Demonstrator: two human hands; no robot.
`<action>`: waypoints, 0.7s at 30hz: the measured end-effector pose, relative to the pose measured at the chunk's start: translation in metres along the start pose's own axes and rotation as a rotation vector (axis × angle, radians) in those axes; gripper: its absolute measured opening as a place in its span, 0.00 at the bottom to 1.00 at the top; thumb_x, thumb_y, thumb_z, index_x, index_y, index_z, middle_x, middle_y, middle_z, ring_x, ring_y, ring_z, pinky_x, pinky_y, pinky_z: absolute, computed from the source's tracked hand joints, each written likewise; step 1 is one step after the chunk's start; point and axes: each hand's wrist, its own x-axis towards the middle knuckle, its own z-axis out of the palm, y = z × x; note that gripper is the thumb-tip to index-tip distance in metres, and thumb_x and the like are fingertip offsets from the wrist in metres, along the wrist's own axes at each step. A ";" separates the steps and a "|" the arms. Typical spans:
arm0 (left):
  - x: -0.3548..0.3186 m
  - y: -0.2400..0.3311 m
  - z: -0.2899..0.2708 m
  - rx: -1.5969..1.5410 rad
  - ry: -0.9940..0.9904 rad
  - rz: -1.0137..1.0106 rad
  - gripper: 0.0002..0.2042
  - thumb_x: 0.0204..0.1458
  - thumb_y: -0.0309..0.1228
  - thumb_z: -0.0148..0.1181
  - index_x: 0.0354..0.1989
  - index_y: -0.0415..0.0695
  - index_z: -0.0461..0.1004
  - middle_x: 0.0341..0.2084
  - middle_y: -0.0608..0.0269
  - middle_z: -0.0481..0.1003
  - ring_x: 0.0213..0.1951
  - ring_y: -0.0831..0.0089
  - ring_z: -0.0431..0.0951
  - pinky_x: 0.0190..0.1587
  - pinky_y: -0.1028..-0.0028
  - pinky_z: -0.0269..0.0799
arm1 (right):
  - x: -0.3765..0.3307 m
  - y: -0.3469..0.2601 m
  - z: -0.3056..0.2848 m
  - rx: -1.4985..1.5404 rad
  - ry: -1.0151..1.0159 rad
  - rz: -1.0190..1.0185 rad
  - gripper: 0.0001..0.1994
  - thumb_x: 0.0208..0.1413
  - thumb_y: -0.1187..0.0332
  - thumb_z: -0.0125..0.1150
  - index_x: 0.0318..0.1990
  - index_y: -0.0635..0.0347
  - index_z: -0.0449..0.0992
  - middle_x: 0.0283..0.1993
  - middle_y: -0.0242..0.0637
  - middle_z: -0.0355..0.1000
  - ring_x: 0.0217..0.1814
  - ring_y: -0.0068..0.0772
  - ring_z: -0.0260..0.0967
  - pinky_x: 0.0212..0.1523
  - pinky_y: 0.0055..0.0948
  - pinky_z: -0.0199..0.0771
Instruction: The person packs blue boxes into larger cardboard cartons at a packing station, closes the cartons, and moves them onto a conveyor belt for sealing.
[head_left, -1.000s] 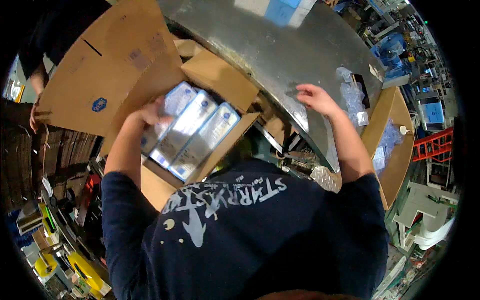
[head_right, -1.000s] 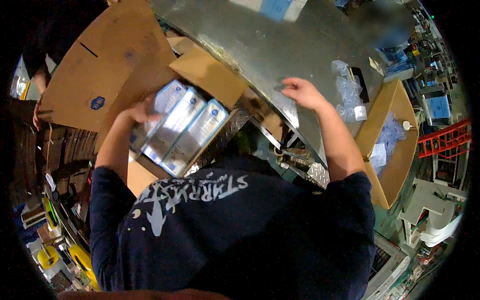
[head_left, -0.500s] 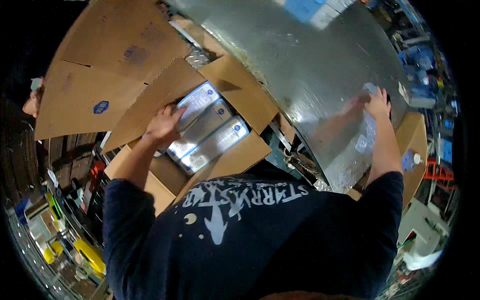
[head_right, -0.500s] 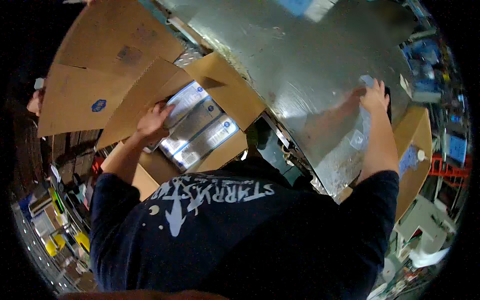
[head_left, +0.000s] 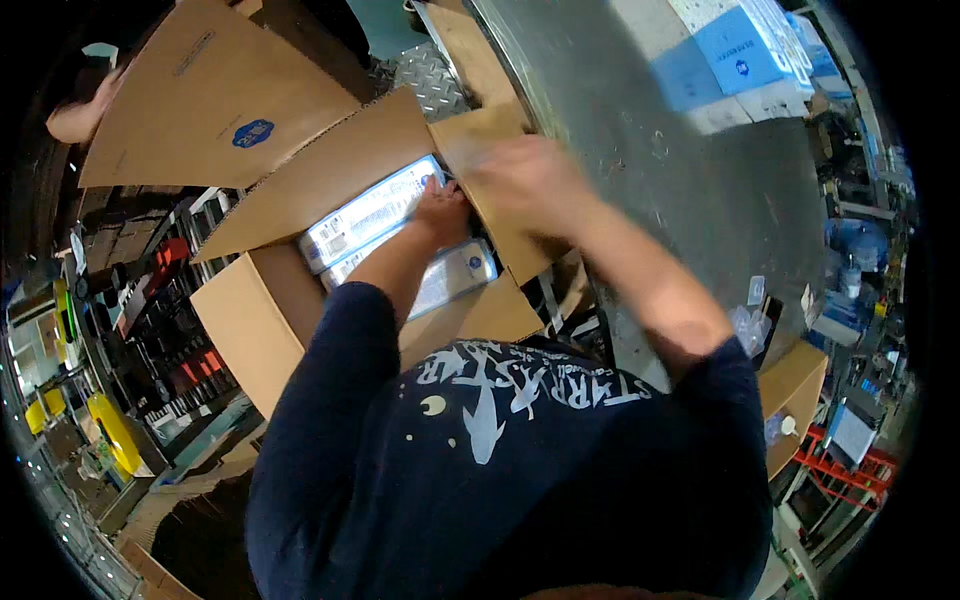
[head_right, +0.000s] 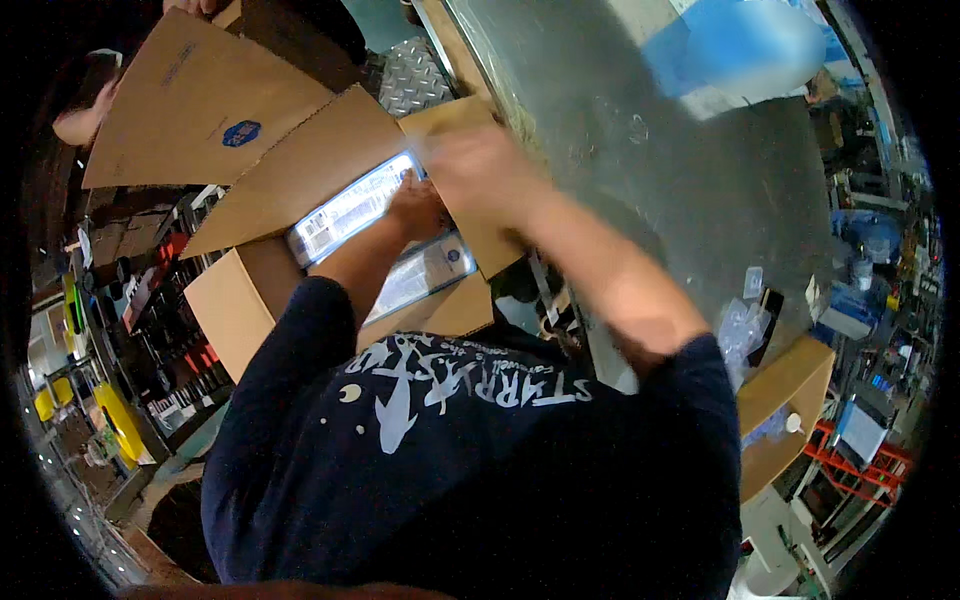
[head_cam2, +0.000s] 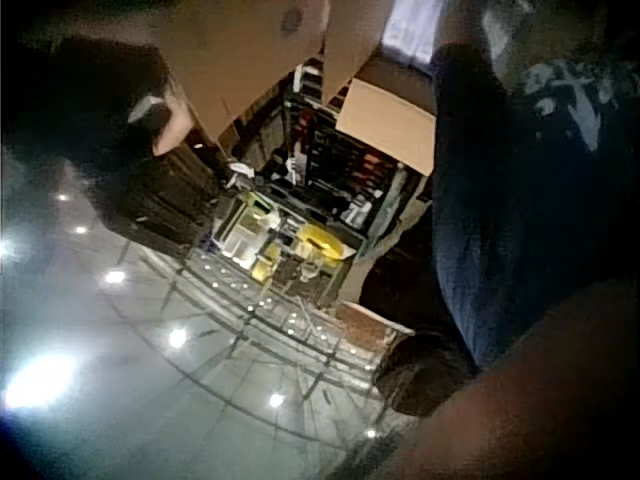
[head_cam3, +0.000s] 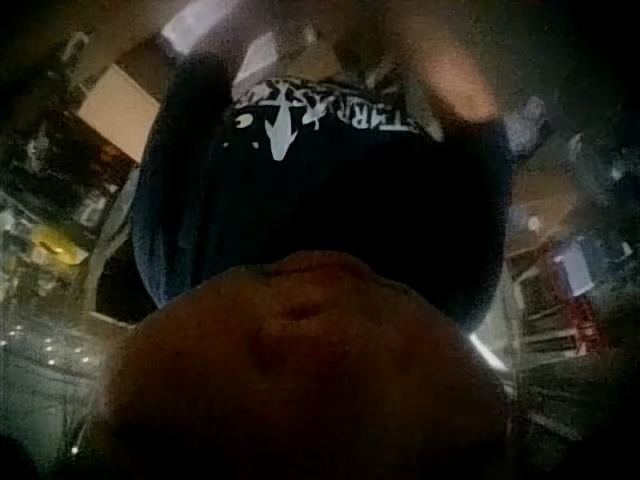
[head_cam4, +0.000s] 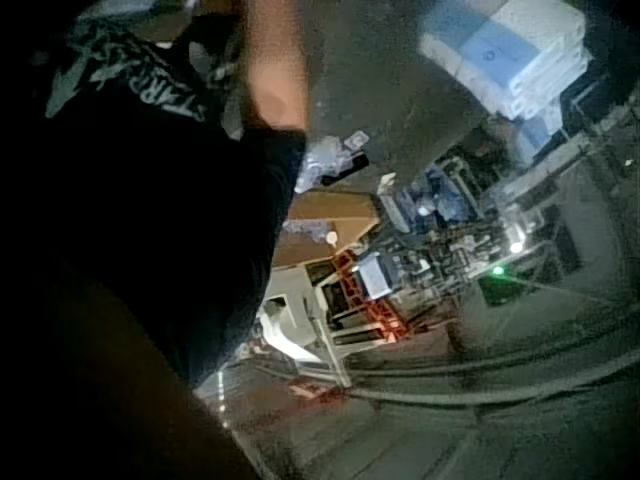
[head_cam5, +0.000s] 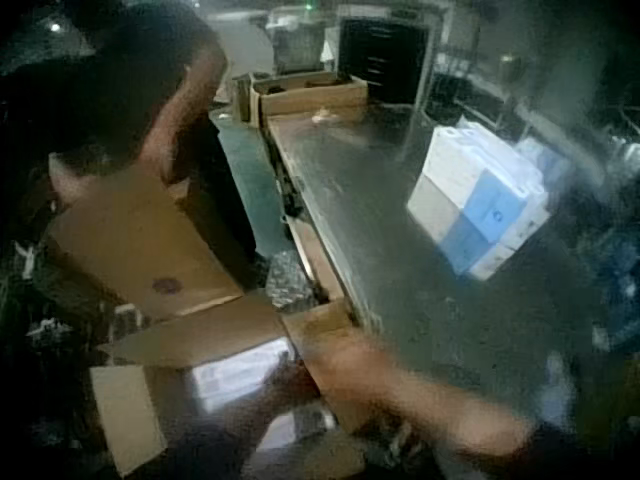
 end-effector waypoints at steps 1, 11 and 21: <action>-0.004 0.007 -0.007 -0.357 0.023 -0.069 0.22 0.44 0.39 0.52 0.50 0.52 0.65 0.51 0.60 0.64 0.54 0.63 0.62 0.55 0.58 0.57 | 0.036 -0.029 0.014 -0.257 -0.523 -0.036 0.08 0.42 0.68 0.52 0.29 0.55 0.77 0.35 0.37 0.73 0.43 0.40 0.69 0.48 0.36 0.64; -0.075 -0.015 -0.009 -0.173 -0.046 -0.079 0.15 0.40 0.42 0.54 0.38 0.56 0.74 0.37 0.63 0.73 0.43 0.61 0.70 0.41 0.61 0.64 | 0.006 -0.030 0.117 -0.201 -0.527 -0.173 0.07 0.36 0.65 0.53 0.17 0.54 0.77 0.22 0.39 0.73 0.27 0.36 0.70 0.48 0.40 0.55; 0.058 -0.010 -0.196 -0.376 0.455 0.153 0.14 0.43 0.31 0.56 0.40 0.42 0.70 0.35 0.51 0.71 0.40 0.57 0.70 0.43 0.63 0.66 | -0.076 0.188 -0.232 -0.583 0.535 0.900 0.18 0.44 0.64 0.59 0.43 0.62 0.72 0.46 0.49 0.67 0.51 0.47 0.62 0.52 0.38 0.61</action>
